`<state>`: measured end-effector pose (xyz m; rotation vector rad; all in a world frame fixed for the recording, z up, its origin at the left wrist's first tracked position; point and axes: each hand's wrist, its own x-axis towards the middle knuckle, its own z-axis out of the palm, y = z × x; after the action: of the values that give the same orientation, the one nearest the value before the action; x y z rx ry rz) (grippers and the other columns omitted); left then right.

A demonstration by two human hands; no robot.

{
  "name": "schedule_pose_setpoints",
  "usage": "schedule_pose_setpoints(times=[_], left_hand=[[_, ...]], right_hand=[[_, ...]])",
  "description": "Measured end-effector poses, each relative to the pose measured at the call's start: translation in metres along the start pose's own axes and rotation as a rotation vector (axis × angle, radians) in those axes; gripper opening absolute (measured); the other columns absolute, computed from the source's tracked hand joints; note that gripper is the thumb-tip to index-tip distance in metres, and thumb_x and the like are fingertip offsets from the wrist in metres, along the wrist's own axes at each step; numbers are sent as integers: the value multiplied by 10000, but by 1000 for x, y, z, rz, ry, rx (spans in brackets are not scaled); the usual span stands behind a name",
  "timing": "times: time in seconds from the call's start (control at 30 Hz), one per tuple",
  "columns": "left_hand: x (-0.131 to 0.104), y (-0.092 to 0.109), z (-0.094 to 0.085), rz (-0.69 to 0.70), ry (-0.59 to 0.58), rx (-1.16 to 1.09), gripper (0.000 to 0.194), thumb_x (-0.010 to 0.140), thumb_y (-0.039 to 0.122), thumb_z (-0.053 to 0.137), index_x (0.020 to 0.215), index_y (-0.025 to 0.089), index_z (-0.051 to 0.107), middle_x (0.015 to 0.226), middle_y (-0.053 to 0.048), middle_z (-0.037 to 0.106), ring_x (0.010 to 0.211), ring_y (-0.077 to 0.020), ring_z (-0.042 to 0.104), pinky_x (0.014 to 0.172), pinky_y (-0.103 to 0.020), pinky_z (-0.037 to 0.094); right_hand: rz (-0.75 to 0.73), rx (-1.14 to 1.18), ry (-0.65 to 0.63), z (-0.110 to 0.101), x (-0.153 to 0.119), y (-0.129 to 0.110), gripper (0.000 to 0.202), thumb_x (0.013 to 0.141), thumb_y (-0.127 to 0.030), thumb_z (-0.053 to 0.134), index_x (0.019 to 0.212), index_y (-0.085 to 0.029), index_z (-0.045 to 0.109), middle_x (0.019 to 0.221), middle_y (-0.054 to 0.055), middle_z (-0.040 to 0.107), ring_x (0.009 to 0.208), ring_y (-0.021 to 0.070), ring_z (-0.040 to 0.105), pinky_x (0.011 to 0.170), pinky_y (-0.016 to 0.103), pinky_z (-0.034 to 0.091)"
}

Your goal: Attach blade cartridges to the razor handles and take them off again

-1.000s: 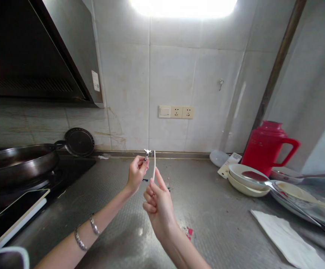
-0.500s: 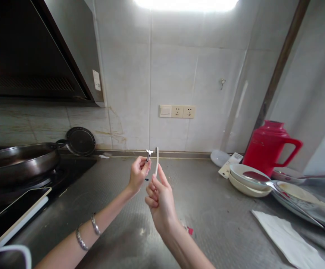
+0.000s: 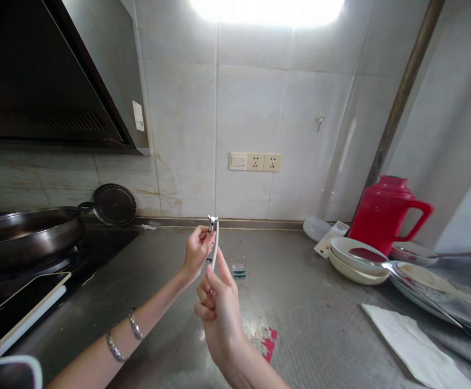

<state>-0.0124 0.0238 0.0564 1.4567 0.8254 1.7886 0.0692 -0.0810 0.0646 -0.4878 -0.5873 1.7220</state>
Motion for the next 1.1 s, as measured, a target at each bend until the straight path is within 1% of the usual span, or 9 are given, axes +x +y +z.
schedule_pose_setpoints(times=[0.1, 0.17, 0.23, 0.43, 0.6, 0.7, 0.87, 1.0, 1.1], left_hand=[[1, -1, 0, -13, 10, -11, 224, 752, 362, 574, 758, 155, 487, 552, 51, 451, 453, -51, 389, 454, -175, 316], [0, -1, 0, -17, -4, -17, 229, 754, 372, 571, 762, 157, 491, 547, 50, 449, 456, -54, 391, 448, -174, 309], [-2, -2, 1, -10, -21, -23, 231, 750, 375, 575, 764, 158, 498, 551, 46, 458, 469, -58, 404, 449, -174, 310], [0, -2, 0, -18, -16, -49, 242, 732, 380, 596, 753, 156, 507, 550, 51, 454, 444, -45, 378, 442, -173, 303], [-1, 3, 0, -52, -38, -60, 245, 740, 383, 586, 758, 147, 525, 543, 51, 438, 428, -38, 350, 413, -169, 274], [-3, 5, 1, -67, -62, -60, 257, 740, 393, 583, 760, 140, 541, 547, 43, 440, 429, -41, 349, 401, -172, 264], [-4, 5, 2, -73, -68, -79, 273, 744, 405, 576, 778, 134, 562, 547, 42, 438, 414, -34, 326, 387, -177, 238], [-6, 4, 3, -76, -78, -90, 269, 750, 403, 566, 772, 135, 566, 541, 46, 433, 405, -30, 325, 386, -177, 238], [-3, 4, 1, -76, -80, -103, 258, 745, 393, 570, 773, 137, 563, 537, 48, 434, 393, -28, 326, 378, -175, 233]], right_hand=[[-18, 9, 8, 0, 0, -1, 624, 735, -253, 625, 1297, -309, 360, 517, -104, 270, 391, 21, 173, 344, 115, 90], [-50, 30, 16, 1, 4, -4, 626, 731, -231, 626, 1295, -308, 363, 512, -107, 265, 389, 21, 168, 343, 115, 91], [-48, 46, 7, 2, 7, -5, 624, 732, -220, 622, 1295, -304, 363, 510, -108, 262, 388, 20, 166, 343, 115, 92], [-13, 33, 1, 2, -4, 5, 629, 741, -261, 617, 1305, -317, 345, 525, -104, 278, 394, 22, 181, 346, 116, 97], [-90, 14, -2, 2, 5, -8, 629, 727, -234, 624, 1295, -307, 365, 520, -104, 264, 394, 27, 179, 344, 118, 111], [-66, -14, -2, 0, 4, -9, 628, 731, -249, 621, 1300, -304, 363, 516, -103, 268, 392, 28, 177, 345, 122, 117], [-45, -63, 39, -7, -8, -5, 636, 731, -284, 624, 1307, -310, 357, 518, -98, 284, 396, 31, 192, 350, 128, 123], [-60, -67, 32, -6, -5, -11, 672, 714, -262, 637, 1315, -306, 341, 517, -102, 269, 401, 33, 180, 356, 134, 116], [-24, -92, 22, -3, -9, -8, 655, 721, -286, 627, 1311, -300, 342, 518, -101, 272, 404, 35, 175, 363, 141, 101]])
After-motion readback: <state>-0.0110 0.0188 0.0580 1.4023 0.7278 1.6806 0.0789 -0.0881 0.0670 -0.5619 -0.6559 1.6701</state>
